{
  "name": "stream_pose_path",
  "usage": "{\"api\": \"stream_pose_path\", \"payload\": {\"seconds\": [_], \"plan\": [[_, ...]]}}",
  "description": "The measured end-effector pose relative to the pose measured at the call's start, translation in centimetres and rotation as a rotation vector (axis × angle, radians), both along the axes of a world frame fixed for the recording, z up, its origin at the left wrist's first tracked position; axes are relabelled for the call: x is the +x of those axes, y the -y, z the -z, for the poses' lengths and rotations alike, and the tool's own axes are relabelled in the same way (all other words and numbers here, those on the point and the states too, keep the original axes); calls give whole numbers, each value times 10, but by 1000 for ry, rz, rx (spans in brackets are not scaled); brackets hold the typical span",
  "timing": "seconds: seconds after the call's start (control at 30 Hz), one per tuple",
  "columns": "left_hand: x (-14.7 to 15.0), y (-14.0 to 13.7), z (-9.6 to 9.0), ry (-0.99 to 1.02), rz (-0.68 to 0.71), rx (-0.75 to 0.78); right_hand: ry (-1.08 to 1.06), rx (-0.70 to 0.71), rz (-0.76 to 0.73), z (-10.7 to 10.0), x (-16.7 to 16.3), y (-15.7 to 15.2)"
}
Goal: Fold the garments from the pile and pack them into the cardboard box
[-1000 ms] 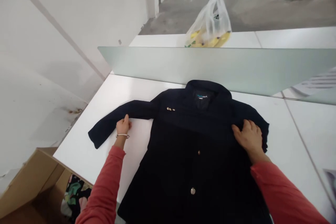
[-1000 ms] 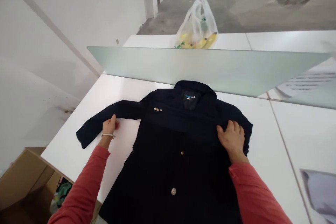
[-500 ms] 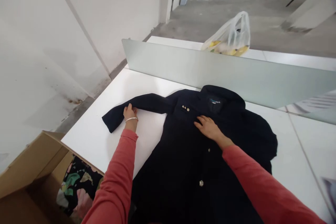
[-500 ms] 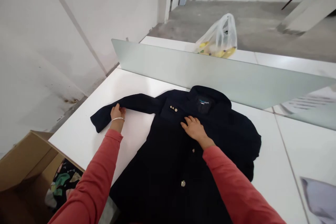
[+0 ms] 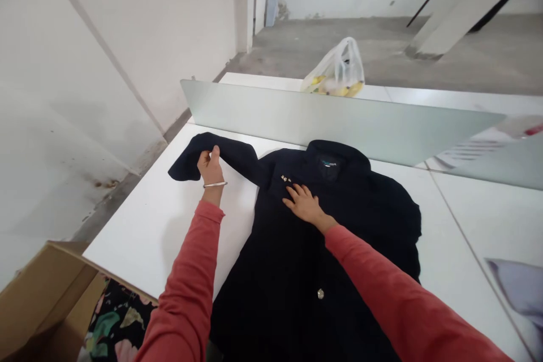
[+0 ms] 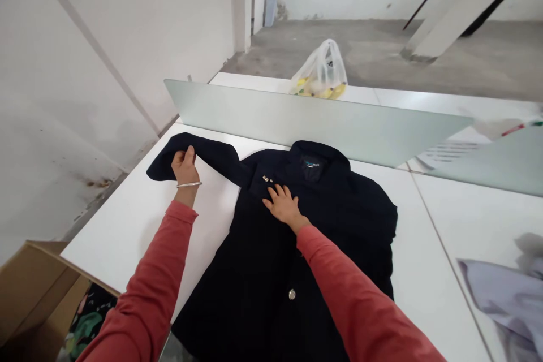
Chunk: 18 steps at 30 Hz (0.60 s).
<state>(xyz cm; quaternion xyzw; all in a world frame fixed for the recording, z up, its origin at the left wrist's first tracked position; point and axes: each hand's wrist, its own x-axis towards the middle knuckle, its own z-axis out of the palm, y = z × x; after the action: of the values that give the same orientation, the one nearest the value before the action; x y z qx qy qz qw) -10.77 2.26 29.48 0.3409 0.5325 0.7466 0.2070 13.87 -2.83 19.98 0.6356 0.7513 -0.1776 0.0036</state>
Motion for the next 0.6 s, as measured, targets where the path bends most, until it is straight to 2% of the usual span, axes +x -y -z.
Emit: {"api": "stream_pose_path", "payload": {"seconds": [0.07, 0.13, 0.2, 0.3, 0.37, 0.43, 0.47, 0.53, 0.6], "plan": [[19, 0, -14, -240, 8, 41, -110, 37, 3, -2, 10, -2], [46, 5, -25, -546, 46, 79, -221, 131, 13, -5, 24, -1], [79, 16, -27, -910, 170, 97, -318, 229, 42, -8, 40, 4], [125, 39, -8, -1446, 506, 110, -431, 299, 142, -6, 70, 20], [141, 55, 13, -1684, 744, 168, -467, 269, 266, -1, 95, 35], [141, 67, 34, -1774, 913, 201, -482, 208, 430, 5, 125, 52], [135, 71, 43, -1772, 948, 182, -481, 183, 508, 7, 140, 60], [117, 71, 56, -1703, 875, 74, -459, 156, 598, 3, 169, 73], [97, 63, 64, -1583, 698, -52, -402, 136, 637, -11, 191, 78]]}}
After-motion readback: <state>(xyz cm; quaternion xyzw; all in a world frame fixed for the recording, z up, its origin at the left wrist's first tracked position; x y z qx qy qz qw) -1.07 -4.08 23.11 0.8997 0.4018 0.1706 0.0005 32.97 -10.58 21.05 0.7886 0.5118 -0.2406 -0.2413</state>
